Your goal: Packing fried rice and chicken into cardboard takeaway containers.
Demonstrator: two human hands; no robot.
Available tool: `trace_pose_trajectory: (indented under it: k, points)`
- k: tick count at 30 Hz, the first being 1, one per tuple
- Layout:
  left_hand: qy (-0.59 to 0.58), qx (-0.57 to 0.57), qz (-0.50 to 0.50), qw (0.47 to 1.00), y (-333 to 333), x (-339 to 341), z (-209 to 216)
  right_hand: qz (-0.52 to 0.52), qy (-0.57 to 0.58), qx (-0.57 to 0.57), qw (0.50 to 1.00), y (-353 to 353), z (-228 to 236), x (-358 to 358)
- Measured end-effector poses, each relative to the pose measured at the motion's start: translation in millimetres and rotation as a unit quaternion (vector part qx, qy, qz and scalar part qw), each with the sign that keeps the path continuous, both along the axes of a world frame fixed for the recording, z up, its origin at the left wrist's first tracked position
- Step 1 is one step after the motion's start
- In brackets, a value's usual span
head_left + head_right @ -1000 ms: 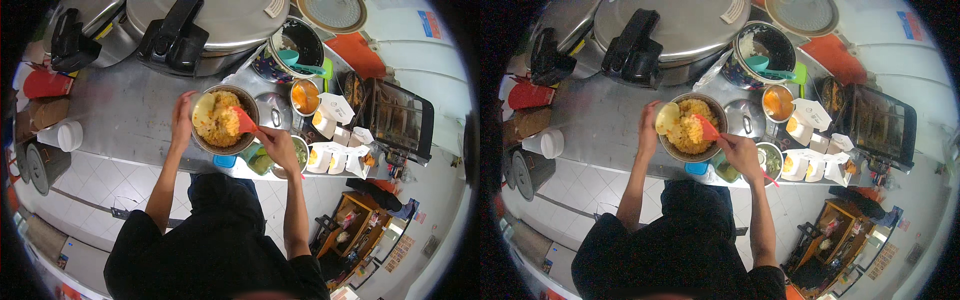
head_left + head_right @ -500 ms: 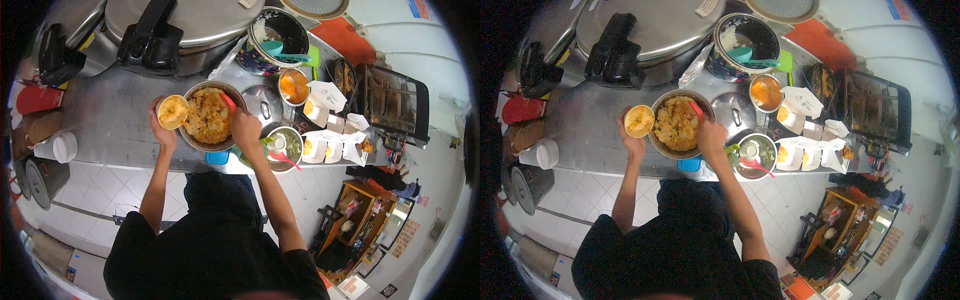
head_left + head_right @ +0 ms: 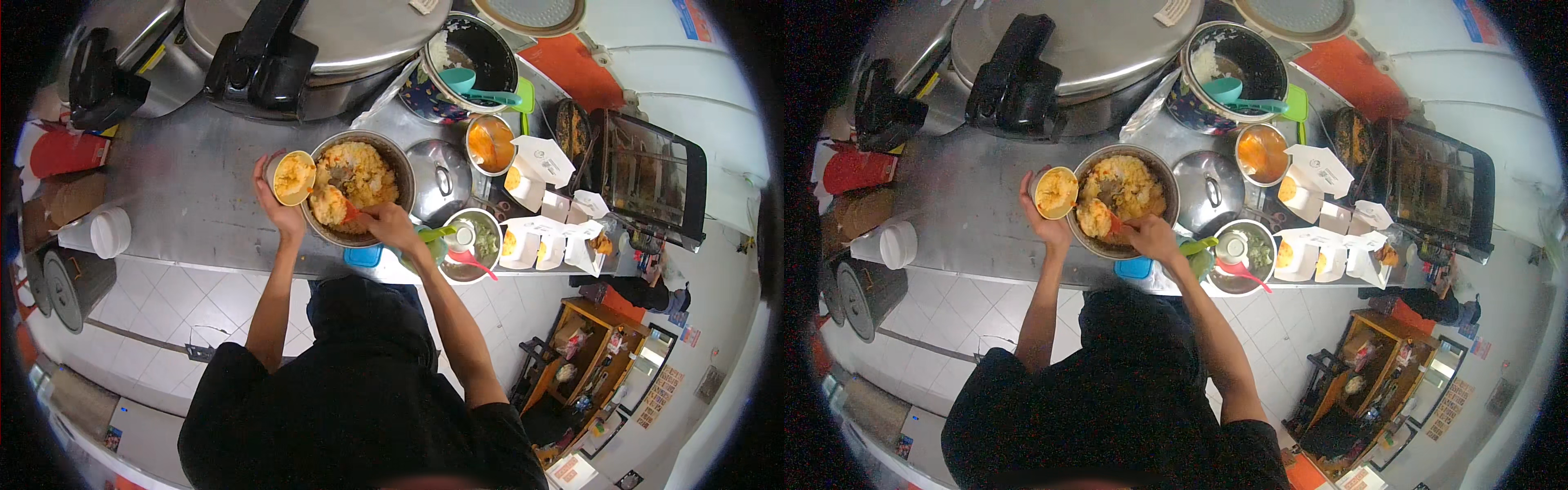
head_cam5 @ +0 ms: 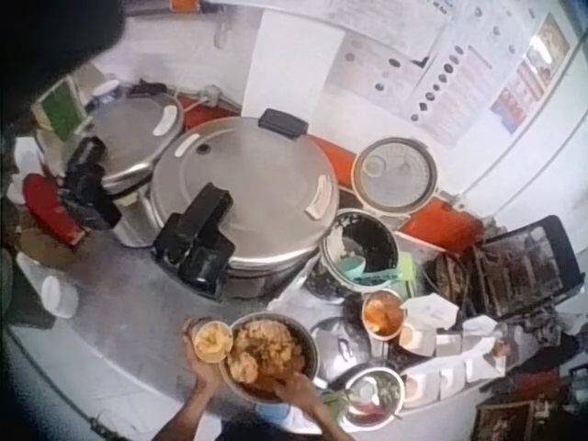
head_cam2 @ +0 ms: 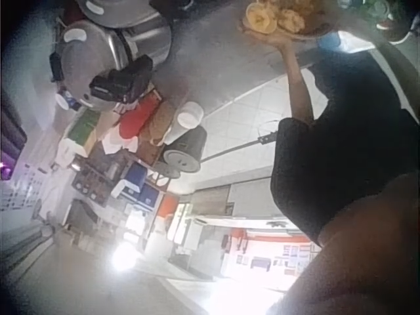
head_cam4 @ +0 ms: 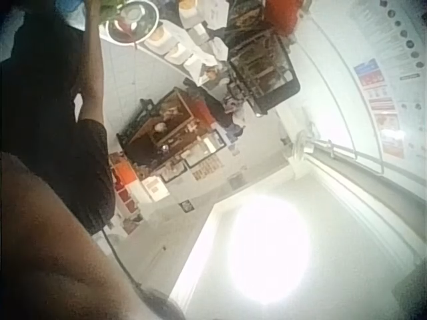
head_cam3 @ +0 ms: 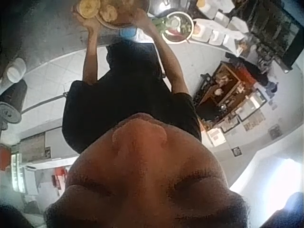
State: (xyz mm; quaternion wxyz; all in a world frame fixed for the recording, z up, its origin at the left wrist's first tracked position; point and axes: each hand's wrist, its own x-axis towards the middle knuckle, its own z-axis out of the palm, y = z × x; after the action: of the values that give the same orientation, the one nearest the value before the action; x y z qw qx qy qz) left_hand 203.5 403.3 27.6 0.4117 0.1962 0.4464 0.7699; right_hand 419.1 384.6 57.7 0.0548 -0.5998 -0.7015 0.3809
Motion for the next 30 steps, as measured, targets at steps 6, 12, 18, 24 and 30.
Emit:
trace_pose_trajectory:
  k: [6,12,18,24,30]
  points:
    - [-0.004,-0.087,-0.212,0.973,12.2,-21.5,47.2,-0.022,0.019,-0.025,0.999,19.3,88.4,38.7]
    - [-0.175,-0.231,-0.421,0.859,29.8,20.2,34.1,-0.027,-0.132,0.202,0.970,18.1,136.7,17.9]
    - [-0.293,-0.269,-0.481,0.781,32.6,48.1,22.9,-0.051,-0.203,0.296,0.932,-10.7,109.2,-14.1]
    - [-0.338,-0.247,-0.410,0.810,29.4,42.1,24.5,-0.220,-0.039,0.155,0.962,-3.6,138.2,20.0]
    - [-0.227,-0.241,-0.387,0.860,31.7,56.2,41.3,-0.181,0.051,0.127,0.974,-14.7,91.1,-3.8]
